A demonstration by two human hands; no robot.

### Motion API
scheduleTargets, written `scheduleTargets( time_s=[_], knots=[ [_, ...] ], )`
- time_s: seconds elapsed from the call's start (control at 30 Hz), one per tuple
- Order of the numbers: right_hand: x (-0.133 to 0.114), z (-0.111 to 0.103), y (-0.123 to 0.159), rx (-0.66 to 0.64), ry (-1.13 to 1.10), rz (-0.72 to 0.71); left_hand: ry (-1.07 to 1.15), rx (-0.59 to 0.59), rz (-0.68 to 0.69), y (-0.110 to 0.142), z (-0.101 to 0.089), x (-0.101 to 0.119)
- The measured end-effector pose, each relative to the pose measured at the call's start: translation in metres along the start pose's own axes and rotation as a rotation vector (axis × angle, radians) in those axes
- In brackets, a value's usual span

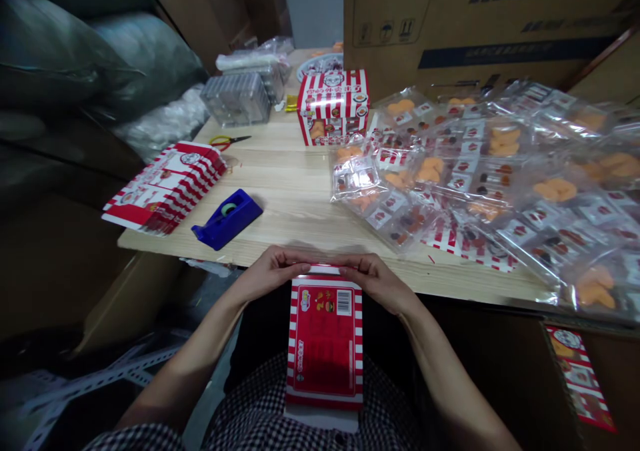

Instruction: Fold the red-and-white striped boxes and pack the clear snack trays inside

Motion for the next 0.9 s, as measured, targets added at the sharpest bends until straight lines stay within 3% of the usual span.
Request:
scheduleTargets(
  time_s=[0.13, 0.27, 0.4, 0.7, 0.9],
  knots=[
    [0.002, -0.003, -0.004, 0.007, 0.008, 0.002, -0.085, 0.008, 0.03, -0.001, 0.0, -0.003],
    [0.002, -0.01, -0.008, -0.079, 0.076, 0.033, -0.168, 0.024, 0.054, 0.0, 0.0, -0.005],
    [0.004, -0.014, -0.007, -0.098, 0.111, 0.045, -0.242, -0.053, 0.113, 0.004, 0.005, 0.003],
    [0.007, 0.004, 0.036, -0.032, 0.244, -0.136, -0.519, -0.065, 0.228, 0.041, 0.013, 0.03],
    [0.0, 0.006, 0.049, 0.01, 0.395, -0.208, -0.598, 0.039, 0.245, 0.053, 0.026, 0.028]
  ],
)
Point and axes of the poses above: each hand's wrist, its own y-axis away from the middle knuckle, its own z-axis out of the palm, x = y × z, the point moved 5 cm from there along -y, towards the middle knuckle, and after that the axes turned 3 degrees about z, right-handed, at the moved point
